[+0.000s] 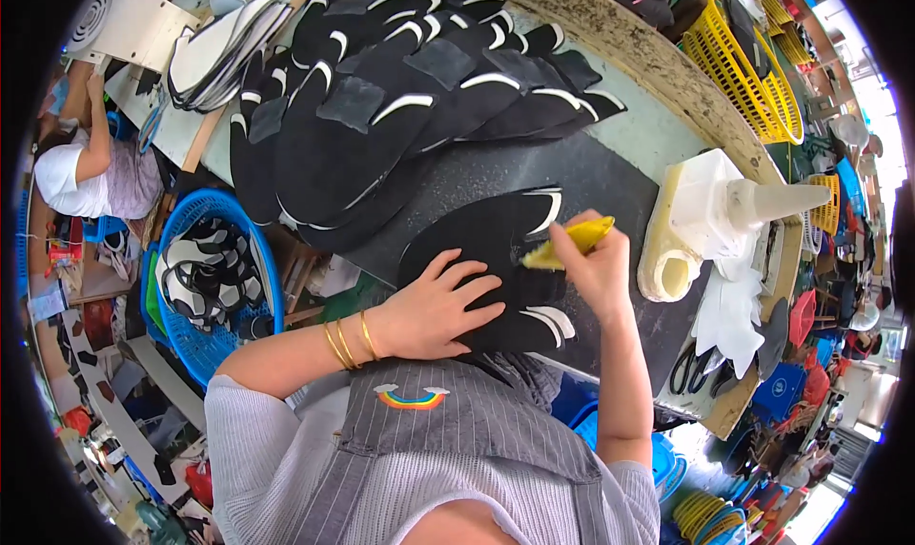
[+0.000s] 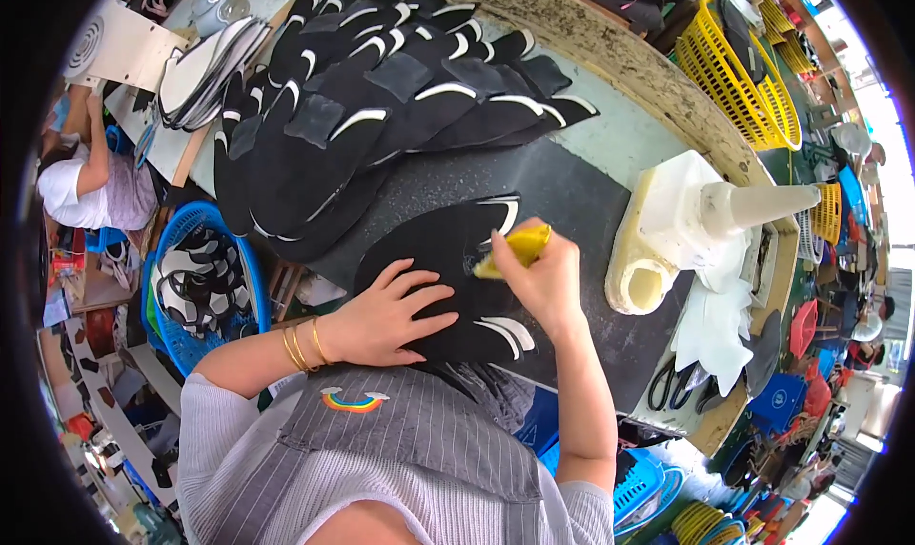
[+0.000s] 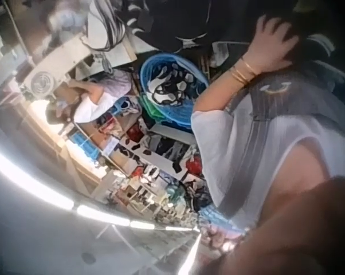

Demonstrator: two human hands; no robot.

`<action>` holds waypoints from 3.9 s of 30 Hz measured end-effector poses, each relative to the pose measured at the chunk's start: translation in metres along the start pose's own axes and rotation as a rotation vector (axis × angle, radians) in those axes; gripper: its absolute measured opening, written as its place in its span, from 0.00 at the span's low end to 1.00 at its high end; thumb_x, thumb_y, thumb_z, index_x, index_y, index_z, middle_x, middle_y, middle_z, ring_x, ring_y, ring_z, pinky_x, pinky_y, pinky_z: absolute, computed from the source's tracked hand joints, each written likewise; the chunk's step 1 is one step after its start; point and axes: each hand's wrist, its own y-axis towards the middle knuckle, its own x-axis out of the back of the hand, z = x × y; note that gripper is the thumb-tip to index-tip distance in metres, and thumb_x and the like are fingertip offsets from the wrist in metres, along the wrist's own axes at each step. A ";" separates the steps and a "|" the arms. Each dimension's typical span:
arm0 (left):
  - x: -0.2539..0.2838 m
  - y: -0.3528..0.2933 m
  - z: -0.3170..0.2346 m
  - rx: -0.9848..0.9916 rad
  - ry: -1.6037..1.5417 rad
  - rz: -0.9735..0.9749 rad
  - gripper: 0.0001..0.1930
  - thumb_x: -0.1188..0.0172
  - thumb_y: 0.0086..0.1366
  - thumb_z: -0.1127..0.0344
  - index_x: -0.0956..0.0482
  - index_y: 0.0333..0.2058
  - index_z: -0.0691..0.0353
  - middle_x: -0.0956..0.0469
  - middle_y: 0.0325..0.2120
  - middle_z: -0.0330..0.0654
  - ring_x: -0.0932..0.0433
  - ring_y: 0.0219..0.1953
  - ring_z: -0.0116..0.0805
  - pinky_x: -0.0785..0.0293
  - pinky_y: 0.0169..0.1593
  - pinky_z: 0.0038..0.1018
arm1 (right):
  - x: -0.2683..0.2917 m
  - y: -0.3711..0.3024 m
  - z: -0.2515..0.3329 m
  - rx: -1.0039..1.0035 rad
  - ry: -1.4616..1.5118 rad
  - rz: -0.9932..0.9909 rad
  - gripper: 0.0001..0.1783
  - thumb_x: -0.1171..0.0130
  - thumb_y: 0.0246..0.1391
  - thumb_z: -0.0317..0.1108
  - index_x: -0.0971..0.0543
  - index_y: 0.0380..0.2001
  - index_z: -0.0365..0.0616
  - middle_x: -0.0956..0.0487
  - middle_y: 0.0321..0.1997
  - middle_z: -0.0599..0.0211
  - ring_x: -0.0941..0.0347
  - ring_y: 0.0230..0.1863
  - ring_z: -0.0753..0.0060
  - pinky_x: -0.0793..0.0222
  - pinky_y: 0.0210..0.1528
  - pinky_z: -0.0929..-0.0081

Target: Preparing shoe uppers by attaching decorative white stripes to the black fabric components using an applicator tool.

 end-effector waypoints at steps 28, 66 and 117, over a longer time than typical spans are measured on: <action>-0.011 -0.004 -0.008 0.028 -0.057 -0.137 0.26 0.33 0.40 0.62 0.23 0.42 0.62 0.32 0.49 0.51 0.38 0.59 0.54 0.48 0.63 0.56 | 0.011 0.008 0.004 0.200 0.017 0.197 0.08 0.39 0.45 0.27 0.28 0.23 0.38 0.27 0.22 0.72 0.33 0.25 0.85 0.35 0.28 0.84; -0.021 0.000 -0.014 -0.014 0.128 -0.072 0.35 0.30 0.45 0.55 0.29 0.53 0.58 0.35 0.56 0.47 0.39 0.60 0.48 0.46 0.63 0.49 | 0.094 -0.045 0.005 -0.152 0.032 -0.280 0.14 0.37 0.51 0.38 0.23 0.28 0.36 0.25 0.20 0.70 0.35 0.14 0.83 0.45 0.15 0.85; -0.020 -0.006 0.000 -0.060 -0.007 -0.143 0.30 0.32 0.43 0.59 0.25 0.49 0.53 0.33 0.55 0.44 0.37 0.59 0.47 0.45 0.61 0.48 | 0.046 -0.027 -0.015 0.162 -0.004 0.258 0.09 0.37 0.47 0.29 0.26 0.22 0.37 0.26 0.19 0.72 0.33 0.21 0.85 0.36 0.24 0.83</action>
